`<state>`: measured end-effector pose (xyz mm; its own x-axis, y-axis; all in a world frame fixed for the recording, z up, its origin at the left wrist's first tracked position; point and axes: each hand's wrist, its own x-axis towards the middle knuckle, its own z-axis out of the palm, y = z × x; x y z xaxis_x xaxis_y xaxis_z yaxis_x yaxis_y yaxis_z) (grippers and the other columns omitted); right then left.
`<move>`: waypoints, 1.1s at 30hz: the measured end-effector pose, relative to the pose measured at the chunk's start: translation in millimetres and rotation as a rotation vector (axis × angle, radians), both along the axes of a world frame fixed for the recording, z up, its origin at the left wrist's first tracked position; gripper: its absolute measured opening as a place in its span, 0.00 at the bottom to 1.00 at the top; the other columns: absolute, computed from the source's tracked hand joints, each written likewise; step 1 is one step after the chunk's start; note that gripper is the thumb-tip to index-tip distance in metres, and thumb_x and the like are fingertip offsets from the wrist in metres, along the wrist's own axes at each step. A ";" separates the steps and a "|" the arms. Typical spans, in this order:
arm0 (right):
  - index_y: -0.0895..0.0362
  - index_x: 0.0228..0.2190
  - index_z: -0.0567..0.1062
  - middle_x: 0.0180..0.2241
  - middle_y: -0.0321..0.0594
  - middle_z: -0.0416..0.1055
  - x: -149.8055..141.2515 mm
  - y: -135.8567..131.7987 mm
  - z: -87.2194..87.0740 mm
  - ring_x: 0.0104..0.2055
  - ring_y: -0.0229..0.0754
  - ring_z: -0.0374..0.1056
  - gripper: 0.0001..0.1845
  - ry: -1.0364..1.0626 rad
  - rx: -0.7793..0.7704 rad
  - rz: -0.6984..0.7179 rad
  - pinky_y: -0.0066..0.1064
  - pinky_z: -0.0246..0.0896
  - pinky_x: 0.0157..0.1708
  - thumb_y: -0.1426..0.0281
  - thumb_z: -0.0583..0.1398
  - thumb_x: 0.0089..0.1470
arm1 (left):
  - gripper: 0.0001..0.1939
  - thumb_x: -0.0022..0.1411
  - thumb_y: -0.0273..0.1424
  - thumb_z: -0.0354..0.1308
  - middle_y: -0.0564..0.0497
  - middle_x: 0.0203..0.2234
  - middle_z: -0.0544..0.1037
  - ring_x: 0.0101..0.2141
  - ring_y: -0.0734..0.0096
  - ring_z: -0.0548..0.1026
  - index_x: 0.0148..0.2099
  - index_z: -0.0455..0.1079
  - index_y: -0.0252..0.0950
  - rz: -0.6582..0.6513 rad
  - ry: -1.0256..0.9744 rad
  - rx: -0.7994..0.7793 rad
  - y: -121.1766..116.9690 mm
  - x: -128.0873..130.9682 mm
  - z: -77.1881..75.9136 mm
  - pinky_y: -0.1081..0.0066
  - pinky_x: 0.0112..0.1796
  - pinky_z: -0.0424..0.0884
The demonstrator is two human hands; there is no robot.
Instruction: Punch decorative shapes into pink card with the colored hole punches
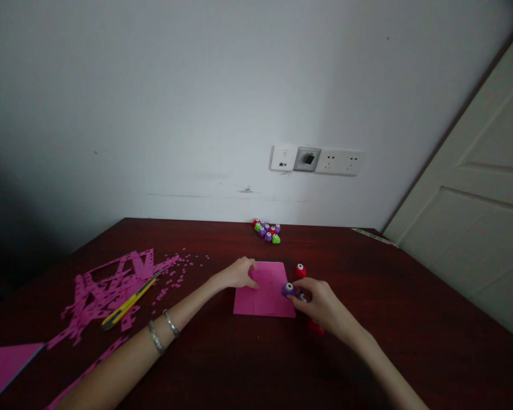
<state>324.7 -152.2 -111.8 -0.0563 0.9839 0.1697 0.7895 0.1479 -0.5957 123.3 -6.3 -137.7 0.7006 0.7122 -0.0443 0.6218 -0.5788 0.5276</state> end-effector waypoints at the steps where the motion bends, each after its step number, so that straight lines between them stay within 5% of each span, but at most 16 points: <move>1: 0.58 0.30 0.77 0.27 0.39 0.72 0.1 0.0 -0.7 0.26 0.38 0.64 0.10 -0.011 0.001 0.000 0.27 0.56 0.26 0.67 0.58 0.49 | 0.20 0.39 0.37 0.66 0.51 0.28 0.70 0.29 0.69 0.67 0.35 0.69 0.33 -0.008 -0.017 -0.023 -0.2 -0.2 -0.5 0.73 0.28 0.60; 7: 0.58 0.32 0.77 0.28 0.39 0.73 0.3 0.9 -3.4 0.27 0.38 0.65 0.10 -0.029 0.020 -0.001 0.28 0.56 0.27 0.67 0.58 0.49 | 0.08 0.47 0.32 0.59 0.56 0.17 0.68 0.21 0.76 0.64 0.22 0.68 0.33 -0.028 -0.169 -0.136 0.1 0.1 5.8 0.74 0.25 0.57; 12: 0.58 0.33 0.77 0.29 0.40 0.72 -0.3 2.5 -4.8 0.27 0.38 0.64 0.10 -0.037 0.025 0.000 0.29 0.57 0.28 0.68 0.58 0.50 | 0.09 0.47 0.33 0.60 0.54 0.18 0.72 0.20 0.77 0.65 0.26 0.71 0.31 -0.006 -0.307 -0.387 2.9 -2.3 15.7 0.74 0.24 0.59; 19: 0.57 0.36 0.76 0.30 0.40 0.72 0.1 1.6 -7.1 0.28 0.39 0.64 0.12 -0.010 0.034 0.012 0.29 0.58 0.28 0.67 0.56 0.51 | 0.08 0.46 0.32 0.63 0.53 0.18 0.73 0.19 0.79 0.65 0.28 0.72 0.31 -0.013 -0.377 -0.533 2.6 -8.8 27.3 0.74 0.24 0.58; 33: 0.57 0.38 0.76 0.30 0.41 0.73 -2.0 1.9 -8.4 0.28 0.39 0.65 0.15 0.025 0.025 -0.034 0.29 0.59 0.29 0.63 0.57 0.51 | 0.10 0.45 0.32 0.64 0.54 0.17 0.71 0.20 0.79 0.64 0.29 0.73 0.30 -0.008 -0.408 -0.631 3.0 -10.0 29.5 0.73 0.25 0.59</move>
